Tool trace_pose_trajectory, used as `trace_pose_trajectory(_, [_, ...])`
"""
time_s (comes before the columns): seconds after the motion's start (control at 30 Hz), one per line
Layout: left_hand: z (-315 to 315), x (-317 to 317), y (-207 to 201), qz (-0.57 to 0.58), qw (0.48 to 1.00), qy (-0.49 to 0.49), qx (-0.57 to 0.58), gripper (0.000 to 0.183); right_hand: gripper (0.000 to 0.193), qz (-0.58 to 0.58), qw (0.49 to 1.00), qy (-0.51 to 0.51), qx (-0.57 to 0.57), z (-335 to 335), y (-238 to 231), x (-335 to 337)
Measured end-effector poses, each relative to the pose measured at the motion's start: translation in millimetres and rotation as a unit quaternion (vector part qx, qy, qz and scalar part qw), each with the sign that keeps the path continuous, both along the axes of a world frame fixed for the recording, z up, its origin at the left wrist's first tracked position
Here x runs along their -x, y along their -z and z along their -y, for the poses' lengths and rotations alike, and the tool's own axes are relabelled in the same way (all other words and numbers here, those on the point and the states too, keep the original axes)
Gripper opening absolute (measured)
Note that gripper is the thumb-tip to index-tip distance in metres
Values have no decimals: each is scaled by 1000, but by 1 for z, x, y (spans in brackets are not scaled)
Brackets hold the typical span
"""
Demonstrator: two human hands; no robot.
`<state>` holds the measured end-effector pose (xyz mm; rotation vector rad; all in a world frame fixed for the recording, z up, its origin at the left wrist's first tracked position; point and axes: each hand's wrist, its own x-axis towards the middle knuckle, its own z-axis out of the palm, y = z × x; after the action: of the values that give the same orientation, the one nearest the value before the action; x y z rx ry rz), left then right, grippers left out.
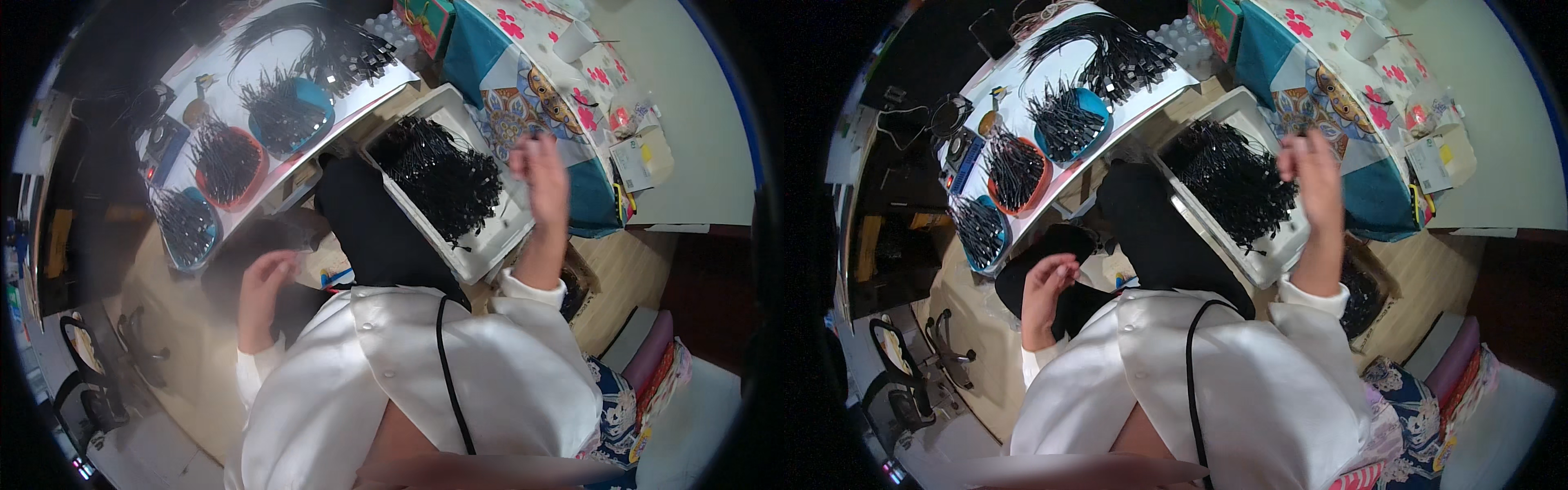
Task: The person repeatedly picks up black wires and small connectors from bowls on a table, attaches the connectors to the wire ends, and places the finished units into a pile. The process is continuous and repetitive.
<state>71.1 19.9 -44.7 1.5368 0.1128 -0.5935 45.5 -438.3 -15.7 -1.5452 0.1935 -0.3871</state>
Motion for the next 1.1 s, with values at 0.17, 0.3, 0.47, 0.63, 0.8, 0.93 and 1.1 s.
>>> trace_pose_trajectory(0.17, [-37,8,13,-55,993,-98,-41,23,22,-279,951,-23,135,-32,197,-95])
trace_pose_trajectory(0.3, [-49,-2,-4,-28,988,-131,-74,23,28,-310,877,-35,365,-70,327,-137])
trace_pose_trajectory(0.47, [-64,-16,-25,45,979,-157,-122,22,31,-424,740,-184,490,-97,362,-176])
trace_pose_trajectory(0.63, [-92,-57,-25,257,880,-203,-344,16,35,-346,762,-83,541,-103,295,-168])
trace_pose_trajectory(0.8, [-97,-124,-4,339,751,-169,-540,17,19,-217,887,-81,400,-112,194,-126])
trace_pose_trajectory(0.93, [-81,-148,13,340,664,-173,-643,28,14,-87,905,-83,408,-151,107,-99])
trace_pose_trajectory(1.1, [-78,-159,14,288,674,-179,-656,22,9,30,919,-130,371,-213,31,-130])
